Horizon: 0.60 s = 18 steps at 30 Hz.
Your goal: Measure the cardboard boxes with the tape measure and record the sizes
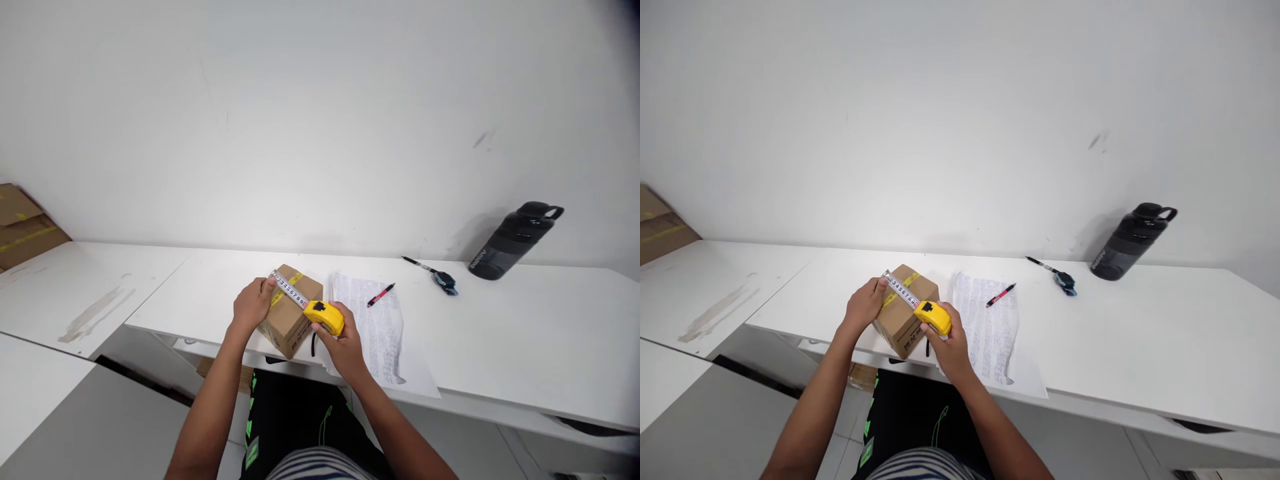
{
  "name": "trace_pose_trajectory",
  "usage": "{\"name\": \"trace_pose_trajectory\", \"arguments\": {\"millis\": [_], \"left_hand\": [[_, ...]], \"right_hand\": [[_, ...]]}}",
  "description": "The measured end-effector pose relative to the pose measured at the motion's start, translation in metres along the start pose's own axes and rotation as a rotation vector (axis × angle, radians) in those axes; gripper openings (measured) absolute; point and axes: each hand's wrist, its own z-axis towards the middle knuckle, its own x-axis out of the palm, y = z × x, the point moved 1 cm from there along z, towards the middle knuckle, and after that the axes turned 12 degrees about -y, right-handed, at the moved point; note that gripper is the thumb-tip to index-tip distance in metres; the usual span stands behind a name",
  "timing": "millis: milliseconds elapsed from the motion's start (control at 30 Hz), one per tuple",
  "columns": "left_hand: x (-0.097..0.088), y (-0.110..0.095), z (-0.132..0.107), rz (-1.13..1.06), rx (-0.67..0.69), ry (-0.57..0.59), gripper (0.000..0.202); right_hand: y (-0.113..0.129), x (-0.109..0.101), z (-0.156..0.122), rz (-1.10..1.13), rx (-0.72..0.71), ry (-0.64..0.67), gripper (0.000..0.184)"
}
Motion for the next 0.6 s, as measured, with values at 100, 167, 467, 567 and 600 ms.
{"name": "trace_pose_trajectory", "arguments": {"millis": [100,167,467,567,600], "left_hand": [[0.000,0.004,-0.001,-0.012,0.035,-0.003,0.063],[-0.002,0.009,-0.004,-0.054,0.040,-0.007,0.061],[-0.005,0.081,-0.043,-0.480,0.069,-0.219,0.050],[0.009,0.106,-0.053,-0.405,0.114,-0.307,0.050],[0.015,0.111,-0.055,-0.341,0.101,-0.315,0.048]], "right_hand": [[-0.006,-0.003,0.002,0.031,0.051,-0.031,0.052],[-0.007,-0.007,0.006,0.064,0.088,-0.070,0.055],[-0.001,-0.036,0.018,0.248,0.192,-0.029,0.066],[0.003,-0.040,0.026,0.203,0.150,0.076,0.065],[0.006,-0.039,0.030,0.177,0.134,0.115,0.064]]}}
